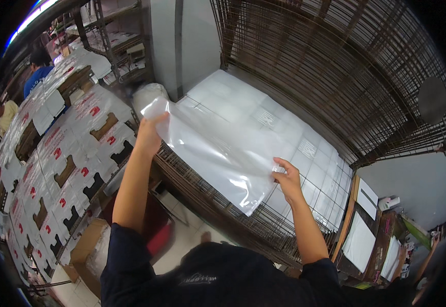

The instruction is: The person repeatedly picks up white plastic sheets from a table and places them onto a metal wire rack. They handle the sheets one at a time, smoothing them out as they stack them. The task continues in a repetitive loop throughout the clip.

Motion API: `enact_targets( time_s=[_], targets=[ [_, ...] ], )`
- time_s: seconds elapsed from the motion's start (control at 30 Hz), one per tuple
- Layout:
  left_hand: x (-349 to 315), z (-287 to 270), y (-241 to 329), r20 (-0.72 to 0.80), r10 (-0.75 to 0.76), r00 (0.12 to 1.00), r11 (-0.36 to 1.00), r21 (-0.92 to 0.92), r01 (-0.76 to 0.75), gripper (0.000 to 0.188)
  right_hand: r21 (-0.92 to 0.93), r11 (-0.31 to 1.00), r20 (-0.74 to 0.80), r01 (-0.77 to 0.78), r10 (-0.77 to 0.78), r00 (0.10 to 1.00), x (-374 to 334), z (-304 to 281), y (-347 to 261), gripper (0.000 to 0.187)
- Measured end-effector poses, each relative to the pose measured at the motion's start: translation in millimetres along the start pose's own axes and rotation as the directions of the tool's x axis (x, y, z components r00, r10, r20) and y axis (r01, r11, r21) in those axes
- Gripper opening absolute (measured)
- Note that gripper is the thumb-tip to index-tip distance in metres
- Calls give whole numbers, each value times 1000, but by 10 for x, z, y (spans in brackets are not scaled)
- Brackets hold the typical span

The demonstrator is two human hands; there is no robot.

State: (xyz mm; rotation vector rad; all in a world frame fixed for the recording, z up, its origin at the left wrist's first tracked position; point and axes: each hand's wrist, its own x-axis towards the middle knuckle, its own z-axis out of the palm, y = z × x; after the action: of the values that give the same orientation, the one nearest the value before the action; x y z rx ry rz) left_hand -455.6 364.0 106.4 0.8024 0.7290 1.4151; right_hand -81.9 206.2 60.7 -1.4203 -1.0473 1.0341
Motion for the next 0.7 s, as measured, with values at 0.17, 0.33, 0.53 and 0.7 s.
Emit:
enact_targets(
  time_s=[0.17, 0.33, 0.53, 0.7],
  targets=[
    [480, -454, 148, 30, 179, 983, 969, 165, -182, 33, 39, 999, 0, 0, 0, 1000, 466, 496, -65, 47],
    [1121, -1091, -139, -69, 91, 993, 996, 15, -90, 46, 59, 996, -106, 61, -54, 993, 876, 907, 139, 51],
    [1553, -1689, -1091, -278, 644, 713, 528, 836, -151, 46, -361, 926, -121, 110, -164, 979, 1590, 1130, 991, 45],
    [1631, -1550, -1176, -296, 380, 876, 455, 885, 102, 39, -418, 908, -209, 28, -126, 970, 1734, 1058, 1320, 36]
  ],
)
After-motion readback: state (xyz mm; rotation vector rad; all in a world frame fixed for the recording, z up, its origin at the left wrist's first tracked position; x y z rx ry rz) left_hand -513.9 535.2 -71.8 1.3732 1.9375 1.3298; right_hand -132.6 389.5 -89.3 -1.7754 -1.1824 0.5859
